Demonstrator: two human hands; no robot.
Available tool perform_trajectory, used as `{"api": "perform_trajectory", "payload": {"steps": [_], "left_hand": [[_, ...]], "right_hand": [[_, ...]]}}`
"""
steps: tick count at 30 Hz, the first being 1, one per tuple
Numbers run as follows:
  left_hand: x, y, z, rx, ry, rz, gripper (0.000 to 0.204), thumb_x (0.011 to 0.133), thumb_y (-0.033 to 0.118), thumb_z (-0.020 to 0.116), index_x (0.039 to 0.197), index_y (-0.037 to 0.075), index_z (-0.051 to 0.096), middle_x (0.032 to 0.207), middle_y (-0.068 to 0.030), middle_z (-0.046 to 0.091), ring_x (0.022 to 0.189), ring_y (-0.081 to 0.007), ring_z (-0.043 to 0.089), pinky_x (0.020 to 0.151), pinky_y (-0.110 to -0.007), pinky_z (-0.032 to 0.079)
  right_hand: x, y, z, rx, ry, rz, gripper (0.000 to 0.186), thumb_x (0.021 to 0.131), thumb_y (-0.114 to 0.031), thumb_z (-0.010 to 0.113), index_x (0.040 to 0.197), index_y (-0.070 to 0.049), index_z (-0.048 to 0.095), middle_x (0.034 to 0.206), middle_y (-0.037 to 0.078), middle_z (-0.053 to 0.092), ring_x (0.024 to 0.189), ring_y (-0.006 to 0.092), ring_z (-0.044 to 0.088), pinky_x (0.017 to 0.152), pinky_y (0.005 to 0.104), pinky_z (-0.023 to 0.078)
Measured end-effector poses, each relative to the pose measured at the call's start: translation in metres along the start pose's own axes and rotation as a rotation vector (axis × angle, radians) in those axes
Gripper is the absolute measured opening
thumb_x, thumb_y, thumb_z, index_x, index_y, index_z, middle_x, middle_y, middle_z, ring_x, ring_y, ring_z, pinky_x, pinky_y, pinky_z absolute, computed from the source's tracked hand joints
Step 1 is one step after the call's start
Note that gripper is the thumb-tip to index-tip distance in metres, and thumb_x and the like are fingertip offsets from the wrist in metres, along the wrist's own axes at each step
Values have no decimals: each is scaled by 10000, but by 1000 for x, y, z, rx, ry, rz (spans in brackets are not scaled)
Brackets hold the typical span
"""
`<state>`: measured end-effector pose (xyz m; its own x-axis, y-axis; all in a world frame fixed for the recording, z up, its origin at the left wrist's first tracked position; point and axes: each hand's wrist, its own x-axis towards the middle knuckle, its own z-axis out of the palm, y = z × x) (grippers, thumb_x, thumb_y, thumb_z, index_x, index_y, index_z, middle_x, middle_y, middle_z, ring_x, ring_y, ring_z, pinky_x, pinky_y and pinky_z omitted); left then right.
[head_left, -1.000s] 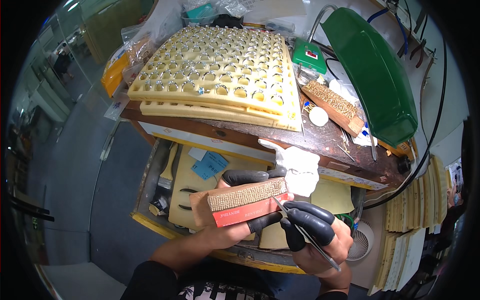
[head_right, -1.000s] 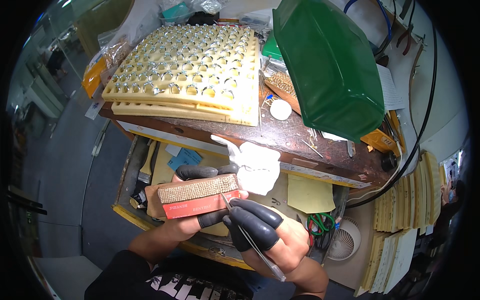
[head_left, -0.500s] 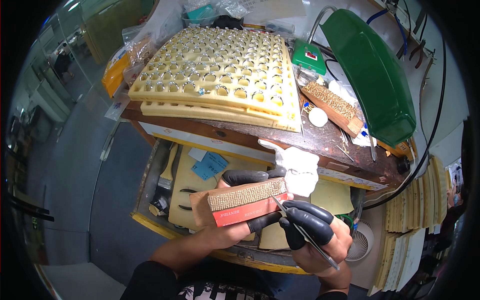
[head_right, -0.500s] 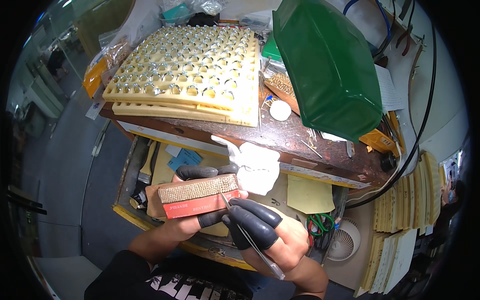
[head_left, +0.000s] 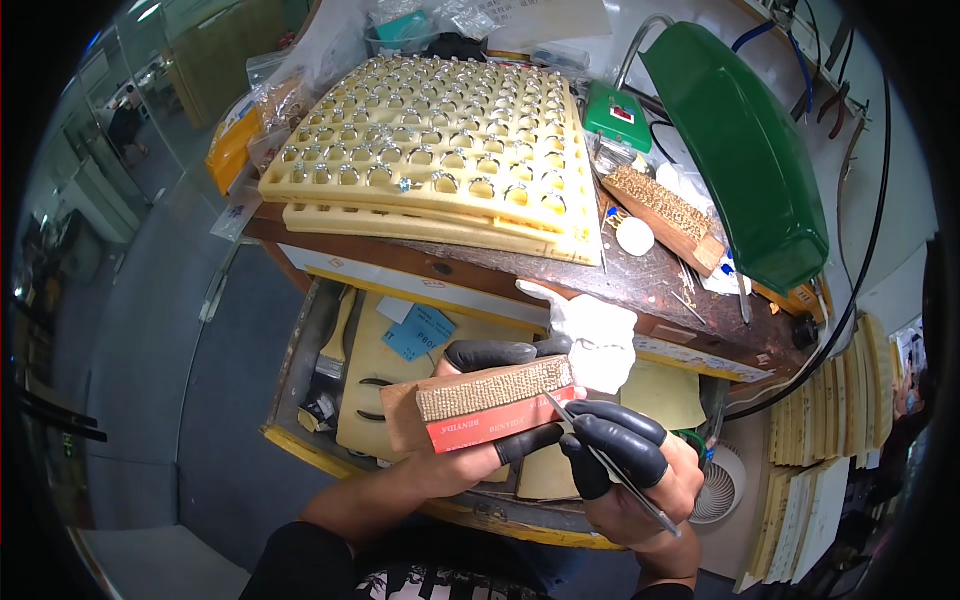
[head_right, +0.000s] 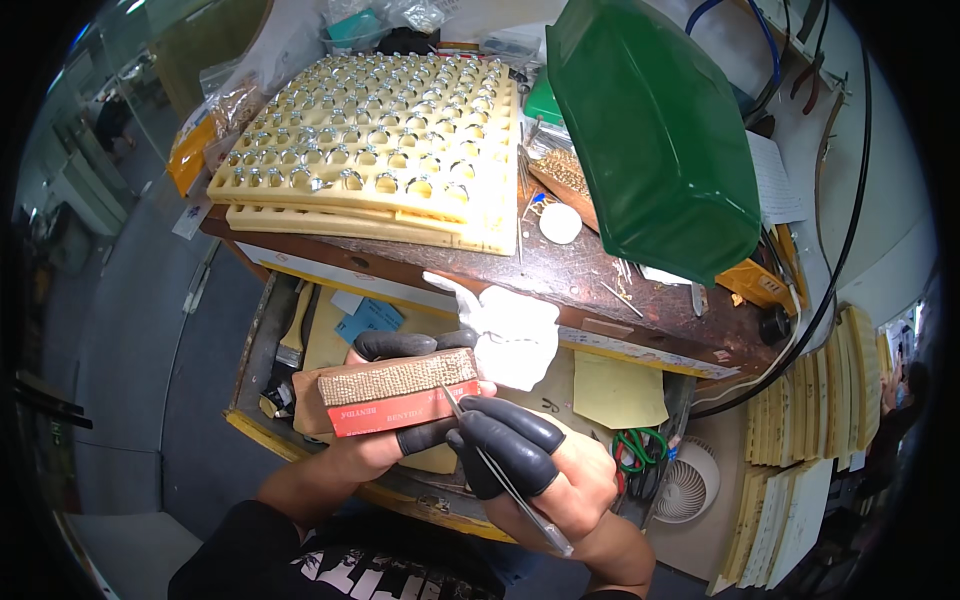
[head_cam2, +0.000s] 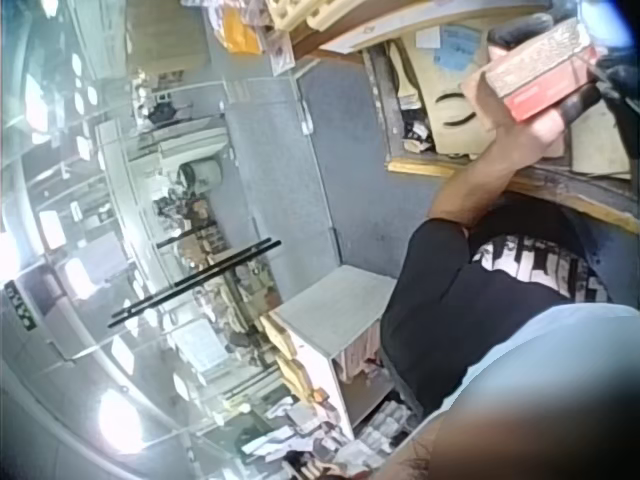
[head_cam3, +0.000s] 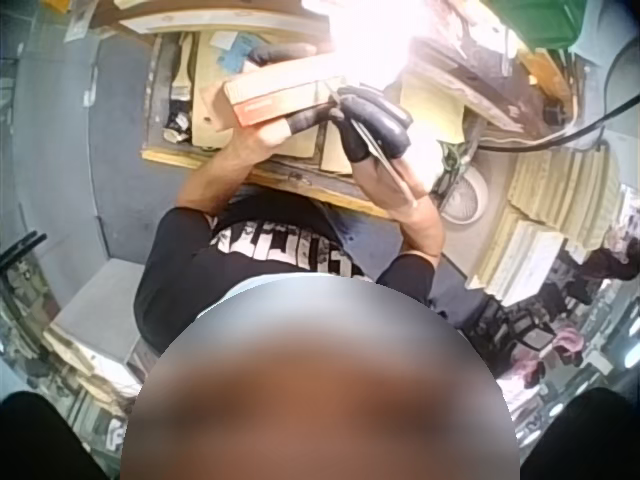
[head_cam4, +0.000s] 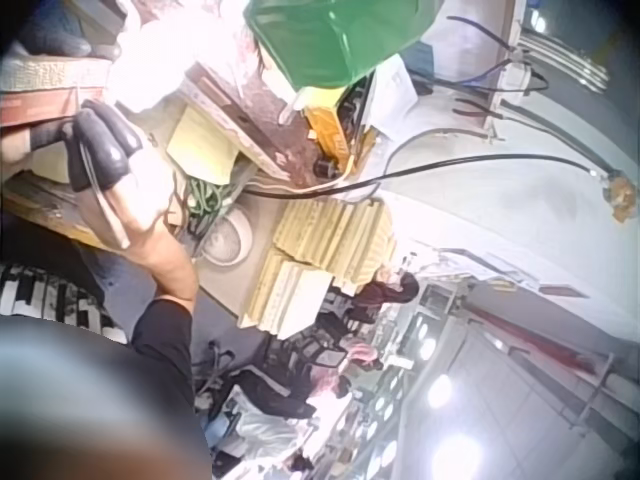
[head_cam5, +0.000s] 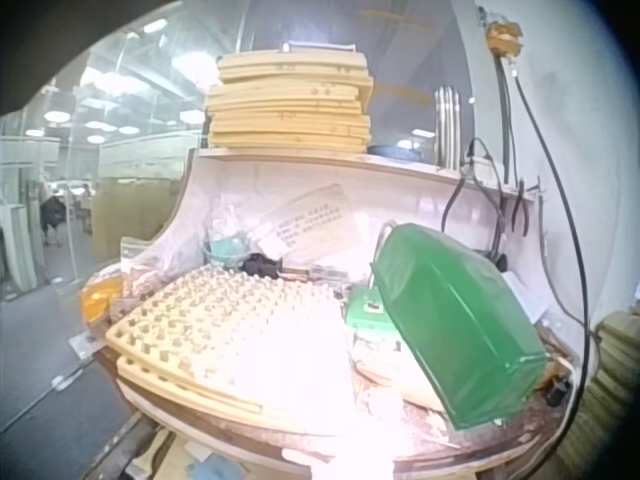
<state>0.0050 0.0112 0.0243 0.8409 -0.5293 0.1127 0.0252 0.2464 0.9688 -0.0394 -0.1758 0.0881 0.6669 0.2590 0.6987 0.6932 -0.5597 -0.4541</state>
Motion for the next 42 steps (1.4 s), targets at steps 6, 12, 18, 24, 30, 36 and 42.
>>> {"api": "perform_trajectory", "payload": {"steps": [6,12,18,24,30,36,42], "left_hand": [[0,-5,-7,123,-28,27,581,935,-45,559,1454,0,302,1344,-186,529,1254,-288,548,1095,-398,450],[0,-8,-5,-18,-32,98,625,907,-55,600,1454,4,306,1339,-172,540,1247,-271,556,1084,-387,458],[-1,-7,-5,85,-8,0,554,951,-7,551,1453,1,316,1358,-181,526,1263,-290,543,1097,-406,446],[-1,-6,-4,113,1,41,472,1018,135,459,1448,-1,320,1377,-205,505,1287,-318,519,1111,-431,432],[-1,-1,-3,121,10,41,567,952,12,560,1453,-2,293,1371,-199,512,1284,-299,523,1108,-415,434],[-1,-5,-5,107,-6,18,593,934,-26,571,1457,-14,289,1370,-182,521,1284,-270,525,1115,-387,421],[-3,-17,-9,178,-3,4,574,941,-19,561,1459,-13,313,1371,-169,524,1293,-274,516,1115,-391,421]], "right_hand": [[0,0,1,11,-3,9,322,725,30,777,1039,32,706,946,185,717,795,285,727,686,322,590],[-1,1,1,15,0,7,320,723,34,777,1035,34,707,946,192,717,796,287,728,686,324,590],[0,0,1,12,5,3,321,727,27,784,1038,37,703,944,196,716,794,284,728,683,323,589],[1,0,2,15,4,3,314,735,18,790,1036,32,703,942,195,717,791,280,729,676,320,588],[1,0,2,15,8,14,299,737,15,791,1024,28,708,940,197,717,784,280,729,669,319,589],[2,-2,3,7,9,23,273,749,-1,784,1012,19,712,925,182,724,793,275,734,687,318,587],[2,1,1,10,-2,-1,315,726,18,789,1031,32,708,933,198,715,784,286,730,673,327,594]]}}
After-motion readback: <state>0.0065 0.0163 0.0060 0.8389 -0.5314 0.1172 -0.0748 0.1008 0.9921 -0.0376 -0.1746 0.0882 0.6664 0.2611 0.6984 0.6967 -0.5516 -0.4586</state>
